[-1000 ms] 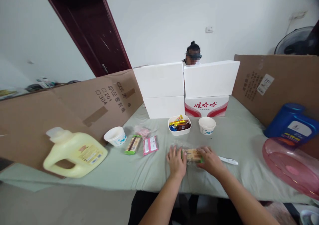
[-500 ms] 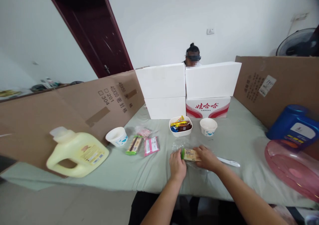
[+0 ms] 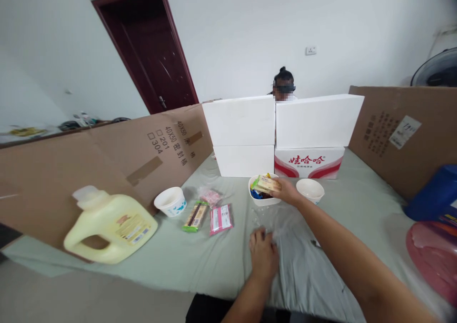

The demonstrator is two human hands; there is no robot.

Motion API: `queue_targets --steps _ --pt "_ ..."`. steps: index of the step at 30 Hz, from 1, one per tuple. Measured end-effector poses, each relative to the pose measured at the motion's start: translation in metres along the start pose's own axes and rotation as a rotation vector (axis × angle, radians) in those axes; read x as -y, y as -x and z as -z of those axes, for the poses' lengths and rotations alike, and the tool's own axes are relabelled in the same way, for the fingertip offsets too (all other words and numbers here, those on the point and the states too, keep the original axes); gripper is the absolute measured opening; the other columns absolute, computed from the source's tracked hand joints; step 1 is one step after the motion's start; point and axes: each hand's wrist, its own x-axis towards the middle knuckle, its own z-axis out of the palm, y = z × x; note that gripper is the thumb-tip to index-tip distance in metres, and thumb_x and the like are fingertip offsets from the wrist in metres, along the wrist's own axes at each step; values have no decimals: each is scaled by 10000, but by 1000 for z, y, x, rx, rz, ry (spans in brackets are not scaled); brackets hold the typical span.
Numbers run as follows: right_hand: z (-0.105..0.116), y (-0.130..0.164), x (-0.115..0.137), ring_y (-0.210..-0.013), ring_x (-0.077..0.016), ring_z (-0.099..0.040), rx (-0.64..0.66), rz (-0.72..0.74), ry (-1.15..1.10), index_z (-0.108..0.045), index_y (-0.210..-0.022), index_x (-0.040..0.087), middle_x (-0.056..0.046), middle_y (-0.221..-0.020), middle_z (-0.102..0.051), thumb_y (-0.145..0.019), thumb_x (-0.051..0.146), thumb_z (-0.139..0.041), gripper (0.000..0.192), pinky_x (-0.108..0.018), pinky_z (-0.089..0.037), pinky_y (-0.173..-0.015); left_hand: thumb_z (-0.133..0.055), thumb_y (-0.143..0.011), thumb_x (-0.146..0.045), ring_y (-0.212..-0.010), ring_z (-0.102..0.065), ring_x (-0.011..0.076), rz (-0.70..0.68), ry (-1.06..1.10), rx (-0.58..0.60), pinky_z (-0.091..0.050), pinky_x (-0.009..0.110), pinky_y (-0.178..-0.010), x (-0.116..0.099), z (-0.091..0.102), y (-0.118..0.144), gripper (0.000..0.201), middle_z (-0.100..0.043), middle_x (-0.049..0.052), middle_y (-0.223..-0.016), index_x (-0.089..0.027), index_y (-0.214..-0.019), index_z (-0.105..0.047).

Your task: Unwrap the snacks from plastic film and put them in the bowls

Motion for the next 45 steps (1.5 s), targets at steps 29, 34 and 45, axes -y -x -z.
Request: queue_targets --steps 29,34,45 --pt "-1 236 -31 -1355 -276 -376 151 298 203 -647 -1156 291 -59 -1419 -493 -900 167 -447 348 -543 -364 -1062 -517 -689 -32 -1195 -508 236 -624 39 313 -376 426 -1049 49 81 12 232 -654 49 -1044 -220 -798 -600" --pt "8 253 -20 -1316 -245 -435 37 329 82 -660 -1067 258 -71 -1265 -626 -911 172 -437 286 -487 -401 -1051 -563 -668 -43 -1102 -567 193 -545 118 501 -407 336 -993 70 102 7 190 -669 7 -936 -219 -739 -559" --pt "-3 277 -12 -625 -147 -629 161 -192 -531 -469 -844 247 5 -728 -631 -964 485 -297 317 -284 -507 -637 -577 -783 -263 -848 -625 168 -138 511 645 -466 279 -788 95 117 -4 103 -676 7 -828 -193 -750 -509"
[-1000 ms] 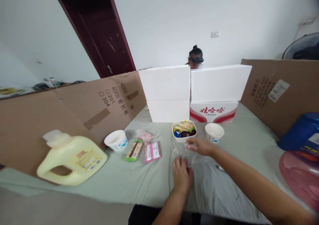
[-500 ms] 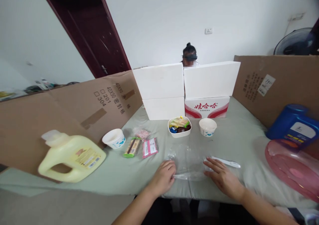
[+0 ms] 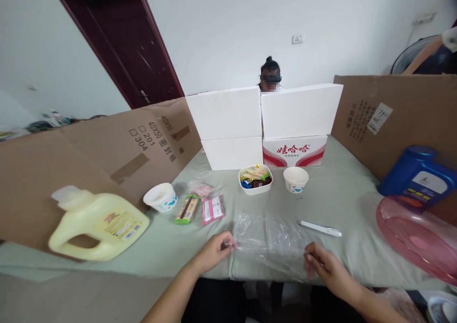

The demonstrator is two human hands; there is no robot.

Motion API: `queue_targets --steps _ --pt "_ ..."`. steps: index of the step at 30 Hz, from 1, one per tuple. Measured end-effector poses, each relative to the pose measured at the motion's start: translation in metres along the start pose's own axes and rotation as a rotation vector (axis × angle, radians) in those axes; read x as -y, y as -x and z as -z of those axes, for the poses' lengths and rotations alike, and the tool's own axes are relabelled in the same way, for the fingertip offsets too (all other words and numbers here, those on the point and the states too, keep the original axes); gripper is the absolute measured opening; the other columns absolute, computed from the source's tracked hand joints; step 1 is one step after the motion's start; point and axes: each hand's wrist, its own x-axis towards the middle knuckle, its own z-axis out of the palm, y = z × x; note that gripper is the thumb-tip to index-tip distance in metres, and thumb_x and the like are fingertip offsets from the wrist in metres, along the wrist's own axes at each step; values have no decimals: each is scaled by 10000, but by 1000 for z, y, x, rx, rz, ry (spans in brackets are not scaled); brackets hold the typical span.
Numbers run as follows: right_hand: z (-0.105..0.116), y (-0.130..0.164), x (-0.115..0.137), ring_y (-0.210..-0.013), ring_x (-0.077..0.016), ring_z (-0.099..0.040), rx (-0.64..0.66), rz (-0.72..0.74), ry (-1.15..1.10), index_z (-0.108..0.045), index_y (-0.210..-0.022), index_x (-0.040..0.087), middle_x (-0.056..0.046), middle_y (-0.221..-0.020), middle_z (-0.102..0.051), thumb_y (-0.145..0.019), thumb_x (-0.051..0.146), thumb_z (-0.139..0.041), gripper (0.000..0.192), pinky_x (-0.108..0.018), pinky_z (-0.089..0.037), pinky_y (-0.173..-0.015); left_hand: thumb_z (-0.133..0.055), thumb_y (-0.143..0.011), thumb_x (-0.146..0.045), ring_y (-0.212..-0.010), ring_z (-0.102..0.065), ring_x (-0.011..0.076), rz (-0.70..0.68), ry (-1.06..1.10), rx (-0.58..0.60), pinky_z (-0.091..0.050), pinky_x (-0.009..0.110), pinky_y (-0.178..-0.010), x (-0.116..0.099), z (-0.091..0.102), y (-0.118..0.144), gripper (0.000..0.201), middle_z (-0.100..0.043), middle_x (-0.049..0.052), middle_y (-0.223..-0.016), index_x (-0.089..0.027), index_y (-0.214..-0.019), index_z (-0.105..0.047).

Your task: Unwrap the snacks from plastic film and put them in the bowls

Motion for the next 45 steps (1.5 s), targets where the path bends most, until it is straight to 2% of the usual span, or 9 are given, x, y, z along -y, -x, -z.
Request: queue_targets --steps 8,16,22,25,28,33,38,42,45 --pt "-20 -24 -19 -536 -180 -609 -279 -117 67 -489 -939 247 0 -638 -637 -922 437 -316 258 -305 -482 -556 -535 -814 -285 -463 -577 113 186 95 -258 -442 240 -546 17 -27 -26 339 -547 -87 -667 -206 -1124 -424" --pt "-25 -47 -28 -696 -239 -677 -390 -144 442 -503 -1155 206 -51 -749 -693 -901 290 -337 315 -345 -473 -637 -478 -846 -142 -792 -650 193 251 -587 -372 -464 298 -746 5 -43 -20 524 -671 15 -839 -190 -1359 -382" --pt "-24 -48 -21 -789 -242 -689 -319 -158 600 -531 -1131 220 -76 -893 -710 -911 267 -369 278 -332 -473 -662 -471 -839 -117 -1129 -533 293 -100 -824 -594 -404 454 -993 -14 -62 -15 378 -594 128 -1182 -196 -1186 -601" --pt "-24 -49 -17 -795 -229 -692 -291 -150 659 -522 -1142 227 -64 -913 -712 -929 281 -363 271 -317 -473 -663 -441 -899 -154 -1109 -558 249 -326 -764 -322 -412 428 -1012 -31 -77 -21 322 -641 86 -1109 -240 -1142 -634" --pt "-18 -51 -15 -783 -231 -689 -271 -171 714 -524 -1157 224 -68 -946 -707 -931 282 -381 274 -324 -475 -641 -548 -884 -270 -1257 -471 266 -392 -717 -71 -356 470 -1078 -39 -88 -31 382 -583 76 -1286 -259 -1267 -560" --pt "-6 -51 9 -995 -295 -608 -382 13 822 -602 -1084 195 -124 -1035 -662 -883 243 -489 235 -433 -466 -858 -629 -807 -504 -1436 -176 311 -304 -695 -18 -107 588 -1153 -29 -91 -37 705 -306 77 -1533 -278 -1425 -377" --pt "-50 -56 36 -1111 -250 -561 -240 251 704 -620 -1124 209 -98 -1133 -651 -897 162 -415 309 -426 -434 -987 -584 -822 -517 -1447 -123 314 -230 -689 45 -44 611 -1140 -26 -92 -39 747 -251 77 -1555 -284 -1468 -291" --pt "-89 -59 15 -1350 -324 -364 -189 210 767 -501 -1334 118 -162 -1395 -498 -868 244 -501 482 -512 -343 -1078 -584 -822 -440 -1450 -114 302 -205 -717 39 -45 605 -1143 -27 -95 -41 770 -237 67 -1560 -286 -1489 -232" --pt "-92 -51 -15 -1391 -386 -258 -193 168 838 -426 -1401 103 -194 -1479 -371 -844 480 -553 684 -580 -294 -1081 -660 -736 -546 -1448 -87 341 -159 -755 20 -43 627 -1132 -18 -89 -41 930 -209 89 -1566 -258 -1498 -212"
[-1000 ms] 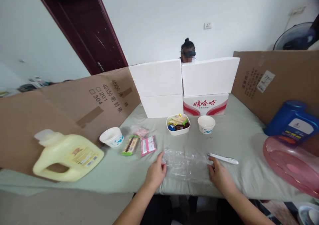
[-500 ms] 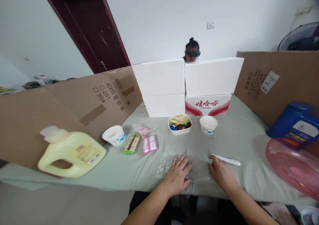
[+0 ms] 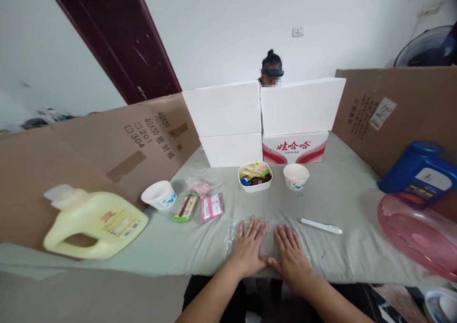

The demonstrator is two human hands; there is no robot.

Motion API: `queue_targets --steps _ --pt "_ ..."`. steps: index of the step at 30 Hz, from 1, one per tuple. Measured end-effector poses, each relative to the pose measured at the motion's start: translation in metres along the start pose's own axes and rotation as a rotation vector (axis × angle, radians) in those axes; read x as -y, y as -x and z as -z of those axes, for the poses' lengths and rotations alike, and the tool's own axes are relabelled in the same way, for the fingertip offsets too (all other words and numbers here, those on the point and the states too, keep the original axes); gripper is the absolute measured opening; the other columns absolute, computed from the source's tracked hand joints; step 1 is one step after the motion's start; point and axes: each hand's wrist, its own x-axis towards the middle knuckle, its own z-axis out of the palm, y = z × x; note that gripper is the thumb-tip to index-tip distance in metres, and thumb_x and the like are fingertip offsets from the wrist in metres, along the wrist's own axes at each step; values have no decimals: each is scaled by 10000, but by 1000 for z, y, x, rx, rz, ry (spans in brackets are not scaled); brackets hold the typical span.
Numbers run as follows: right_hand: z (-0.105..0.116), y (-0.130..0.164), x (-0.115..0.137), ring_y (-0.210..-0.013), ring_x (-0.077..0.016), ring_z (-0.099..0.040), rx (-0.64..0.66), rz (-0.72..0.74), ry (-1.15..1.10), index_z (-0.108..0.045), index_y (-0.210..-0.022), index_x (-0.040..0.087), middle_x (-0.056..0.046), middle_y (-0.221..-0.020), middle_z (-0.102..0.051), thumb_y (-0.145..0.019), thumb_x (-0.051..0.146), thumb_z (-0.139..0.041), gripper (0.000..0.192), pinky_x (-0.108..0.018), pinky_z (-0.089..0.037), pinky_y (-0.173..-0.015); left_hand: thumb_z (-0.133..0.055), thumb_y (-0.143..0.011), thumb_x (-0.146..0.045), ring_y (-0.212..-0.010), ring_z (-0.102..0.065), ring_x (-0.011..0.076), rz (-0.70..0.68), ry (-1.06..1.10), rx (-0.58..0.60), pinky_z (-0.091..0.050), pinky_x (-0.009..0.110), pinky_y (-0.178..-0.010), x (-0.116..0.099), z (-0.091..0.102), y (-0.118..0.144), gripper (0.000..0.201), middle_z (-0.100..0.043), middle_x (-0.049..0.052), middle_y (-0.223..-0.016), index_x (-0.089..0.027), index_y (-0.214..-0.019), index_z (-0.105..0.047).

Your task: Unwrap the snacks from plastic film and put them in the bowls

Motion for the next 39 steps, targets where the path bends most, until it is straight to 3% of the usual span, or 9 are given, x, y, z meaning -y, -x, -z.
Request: queue_targets --steps 4,7,10,13,21,24,27,31,39 --pt "0 27 -32 -1410 -375 -210 -67 -14 99 -375 -1434 114 -180 -1504 -325 -811 598 -548 808 -587 -244 -1098 -621 -681 -719 -1444 -56 374 97 -69 12 -61 657 -1112 33 4 13 1027 -159 120 -1575 -236 -1495 -223" --pt "17 44 -52 -1403 -369 -234 -110 -6 132 -406 -1412 102 -181 -1489 -360 -796 591 -574 804 -567 -276 -1089 -595 -705 -725 -1437 -98 381 96 -77 -93 -137 635 -1114 52 14 31 989 -186 149 -1564 -206 -1480 -264" --pt "39 52 -65 -1374 -321 -319 -77 91 76 -495 -1348 186 -121 -1439 -455 -817 528 -596 639 -484 -360 -1058 -684 -712 -593 -1372 -290 362 -46 -11 -156 -261 557 -1108 55 26 49 763 -405 139 -1450 -214 -1342 -479" --pt "57 50 -68 -1231 -259 -501 -13 178 -11 -602 -1204 254 -73 -1267 -609 -887 417 -554 360 -422 -430 -992 -759 -676 -404 -1218 -469 306 -164 90 -94 -379 473 -1050 51 35 59 518 -586 95 -1219 -221 -1137 -609" --pt "70 28 -61 -868 -185 -629 -41 88 -172 -623 -960 217 -54 -900 -679 -968 253 -372 254 -334 -495 -792 -614 -685 -120 -1072 -548 219 -115 295 -127 -440 355 -961 65 39 58 285 -620 63 -1090 -208 -956 -617" --pt "65 18 -65 -809 -184 -650 -88 -15 -201 -613 -935 219 -50 -852 -686 -961 278 -349 271 -312 -503 -744 -538 -787 -173 -905 -594 184 -11 372 -172 -473 308 -839 75 35 49 104 -645 42 -919 -205 -856 -609" --pt "57 7 -69 -792 -190 -678 -79 -146 -173 -608 -964 222 -48 -885 -711 -949 296 -335 283 -299 -503 -700 -479 -875 -277 -716 -594 155 229 396 -264 -463 263 -693 81 28 32 138 -633 5 -758 -199 -862 -592" --pt "51 -9 -69 -831 -196 -691 -23 -270 -48 -597 -1024 206 -68 -986 -718 -944 271 -341 276 -278 -480 -666 -514 -872 -242 -706 -616 157 478 253 -310 -429 246 -660 78 20 10 128 -660 3 -775 -190 -964 -586" --pt "54 -31 -66 -706 -168 -660 47 -265 193 -592 -1008 204 -57 -917 -676 -971 228 -348 248 -252 -403 -563 -478 -885 -153 -787 -633 173 433 -59 -333 -450 266 -715 66 8 6 139 -666 36 -845 -183 -928 -607"
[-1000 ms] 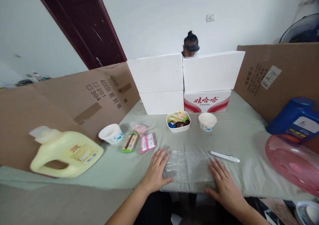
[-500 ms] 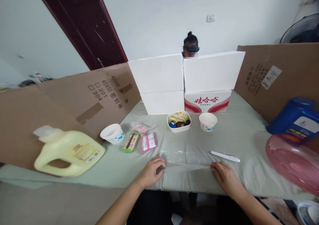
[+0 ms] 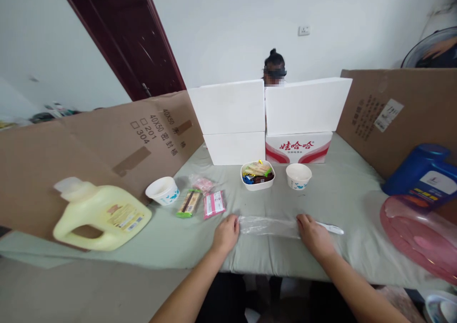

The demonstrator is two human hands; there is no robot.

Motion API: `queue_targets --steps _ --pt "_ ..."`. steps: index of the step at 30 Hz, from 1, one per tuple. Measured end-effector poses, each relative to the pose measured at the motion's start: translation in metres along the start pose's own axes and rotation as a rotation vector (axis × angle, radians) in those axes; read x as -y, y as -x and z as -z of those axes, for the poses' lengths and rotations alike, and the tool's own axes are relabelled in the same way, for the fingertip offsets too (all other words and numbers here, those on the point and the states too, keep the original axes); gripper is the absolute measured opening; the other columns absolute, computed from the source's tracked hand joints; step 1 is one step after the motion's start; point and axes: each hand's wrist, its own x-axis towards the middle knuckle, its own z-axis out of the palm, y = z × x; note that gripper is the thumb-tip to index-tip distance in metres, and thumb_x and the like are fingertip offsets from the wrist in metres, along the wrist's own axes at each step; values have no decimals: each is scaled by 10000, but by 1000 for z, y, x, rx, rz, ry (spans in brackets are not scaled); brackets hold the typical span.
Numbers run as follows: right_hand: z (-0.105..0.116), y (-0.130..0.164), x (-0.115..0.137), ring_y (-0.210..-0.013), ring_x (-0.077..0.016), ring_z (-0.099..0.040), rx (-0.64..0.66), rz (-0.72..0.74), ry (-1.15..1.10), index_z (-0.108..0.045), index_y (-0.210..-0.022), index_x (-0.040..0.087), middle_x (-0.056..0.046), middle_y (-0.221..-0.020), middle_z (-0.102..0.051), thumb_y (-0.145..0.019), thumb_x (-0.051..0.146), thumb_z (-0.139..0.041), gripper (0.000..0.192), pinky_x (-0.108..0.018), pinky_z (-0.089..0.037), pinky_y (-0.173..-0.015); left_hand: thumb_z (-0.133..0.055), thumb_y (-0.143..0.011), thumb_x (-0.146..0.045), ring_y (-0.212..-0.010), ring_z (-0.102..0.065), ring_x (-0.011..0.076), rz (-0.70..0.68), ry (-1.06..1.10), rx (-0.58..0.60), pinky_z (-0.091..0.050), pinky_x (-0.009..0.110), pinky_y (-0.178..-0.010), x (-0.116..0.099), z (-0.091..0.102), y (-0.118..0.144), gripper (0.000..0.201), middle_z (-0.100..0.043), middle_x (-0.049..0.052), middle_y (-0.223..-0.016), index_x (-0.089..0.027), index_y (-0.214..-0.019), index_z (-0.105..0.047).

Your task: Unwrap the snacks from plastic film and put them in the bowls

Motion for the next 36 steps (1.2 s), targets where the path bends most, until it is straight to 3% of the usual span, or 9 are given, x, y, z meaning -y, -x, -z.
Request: queue_targets --steps 3,7,10,13,18,23,27,30,36 --pt "0 -1 0 -704 -192 -638 -36 76 84 -615 -933 181 -81 -891 -649 -934 175 -406 210 -288 -433 -597 -499 -861 -146 -910 -616 219 -106 -69 -125 -471 331 -808 -1 1 4 186 -656 74 -978 -174 -1003 -616" --pt "-2 4 19 -1063 -266 -566 -327 242 17 -626 -1068 177 -134 -1129 -621 -918 179 -441 238 -406 -450 -884 -459 -889 -170 -1141 -531 296 -290 -81 -293 -411 465 -974 -21 2 10 276 -603 138 -1191 -153 -1119 -610" --pt "-12 6 48 -1271 -265 -438 -350 434 -98 -573 -1237 177 -118 -1301 -568 -925 243 -445 343 -444 -368 -1033 -452 -900 -201 -1277 -446 283 -470 2 -159 -356 469 -1060 -44 -2 12 356 -551 118 -1318 -164 -1238 -557" --pt "-27 9 64 -1371 -285 -324 -211 504 -128 -407 -1414 148 -134 -1439 -455 -903 394 -484 572 -483 -303 -1086 -488 -899 -291 -1396 -292 286 -533 33 72 -271 513 -1121 -57 -7 14 534 -408 101 -1473 -181 -1412 -388" --pt "-46 27 33 -1393 -311 -287 -64 332 -98 -354 -1446 116 -157 -1494 -356 -902 549 -423 699 -523 -279 -1098 -473 -902 -472 -1444 -142 313 -381 6 269 -149 601 -1128 -31 -8 18 661 -246 100 -1553 -230 -1482 -268" --pt "-42 42 8 -1405 -331 -252 -109 208 -57 -395 -1423 98 -182 -1490 -353 -894 554 -431 699 -541 -269 -1102 -454 -902 -473 -1432 -182 330 -148 -62 199 -164 554 -1127 -7 6 18 642 -269 150 -1538 -167 -1454 -337" --pt "-31 43 29 -1422 -316 -206 -141 280 -91 -348 -1448 107 -156 -1516 -310 -903 515 -445 688 -515 -248 -1126 -406 -925 -413 -1292 -401 348 100 -123 37 -324 486 -1029 -16 18 11 526 -438 218 -1403 -86 -1333 -470" --pt "-26 40 55 -1432 -302 -175 -78 395 -151 -288 -1475 125 -131 -1538 -266 -885 476 -497 717 -499 -243 -1137 -528 -854 -447 -1136 -490 364 276 -166 23 -391 475 -916 -24 21 7 459 -540 213 -1215 -78 -1118 -600" --pt "-26 36 82 -1430 -320 -169 146 457 -217 -310 -1469 141 -116 -1539 -255 -824 434 -589 761 -508 -223 -1146 -565 -829 -231 -981 -561 262 254 -11 31 -417 373 -883 -29 15 -2 104 -601 102 -968 -155 -866 -626"
